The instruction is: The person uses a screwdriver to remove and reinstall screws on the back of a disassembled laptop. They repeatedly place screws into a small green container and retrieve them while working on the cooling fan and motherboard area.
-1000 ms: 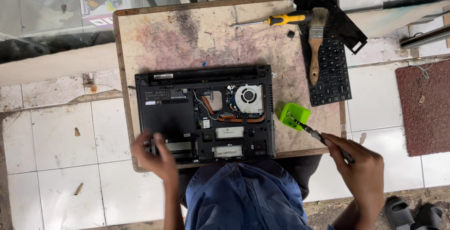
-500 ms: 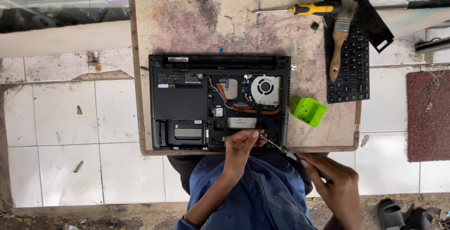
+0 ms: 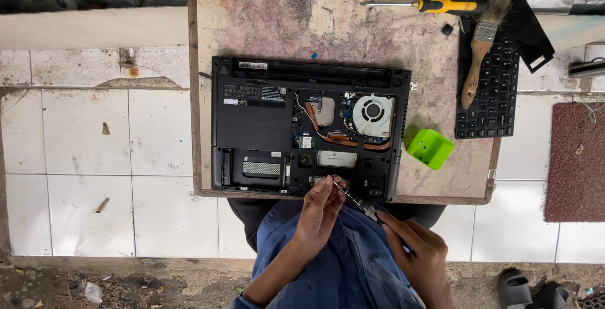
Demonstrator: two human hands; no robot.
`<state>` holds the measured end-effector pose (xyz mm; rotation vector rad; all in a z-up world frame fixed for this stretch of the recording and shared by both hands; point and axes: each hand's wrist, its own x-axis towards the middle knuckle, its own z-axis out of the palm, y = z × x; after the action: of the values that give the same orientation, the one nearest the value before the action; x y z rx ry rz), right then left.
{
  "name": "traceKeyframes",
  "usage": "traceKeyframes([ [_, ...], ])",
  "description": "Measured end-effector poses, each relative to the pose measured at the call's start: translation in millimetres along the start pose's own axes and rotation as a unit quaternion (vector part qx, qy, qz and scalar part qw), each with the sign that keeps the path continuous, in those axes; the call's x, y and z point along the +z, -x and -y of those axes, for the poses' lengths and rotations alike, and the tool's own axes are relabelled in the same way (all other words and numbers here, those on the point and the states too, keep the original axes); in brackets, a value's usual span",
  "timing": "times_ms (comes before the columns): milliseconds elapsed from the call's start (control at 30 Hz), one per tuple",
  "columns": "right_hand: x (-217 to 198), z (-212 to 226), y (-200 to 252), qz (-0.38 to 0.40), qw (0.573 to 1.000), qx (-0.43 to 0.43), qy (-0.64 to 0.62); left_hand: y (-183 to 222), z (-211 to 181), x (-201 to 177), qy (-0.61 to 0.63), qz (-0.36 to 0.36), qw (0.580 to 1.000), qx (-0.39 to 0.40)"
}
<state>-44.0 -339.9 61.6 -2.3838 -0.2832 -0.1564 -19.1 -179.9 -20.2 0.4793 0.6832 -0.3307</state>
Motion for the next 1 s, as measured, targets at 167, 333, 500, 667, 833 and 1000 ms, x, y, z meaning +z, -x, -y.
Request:
traceKeyframes([
  [167,0,2,-1,0.003,1.0,-0.001,0.0,-3,2,-3,0.002,0.0,1.0,0.009],
  [333,0,2,-3,0.006,1.0,0.001,-0.005,-4,2,-1,-0.011,-0.001,1.0,0.014],
  [500,1,-2,-2,0.006,0.998,-0.056,0.012,-6,4,-4,-0.022,0.007,0.999,0.039],
  [667,1,-10,1,0.011,0.993,-0.103,0.052,-6,4,-4,-0.066,-0.002,0.995,0.076],
  [833,1,-8,-2,-0.005,0.989,-0.127,0.074,-6,6,-3,-0.082,-0.01,0.993,0.089],
  [1000,6,-7,-1,-0.03,0.996,-0.069,0.036,-8,6,-3,-0.058,0.0,0.994,0.092],
])
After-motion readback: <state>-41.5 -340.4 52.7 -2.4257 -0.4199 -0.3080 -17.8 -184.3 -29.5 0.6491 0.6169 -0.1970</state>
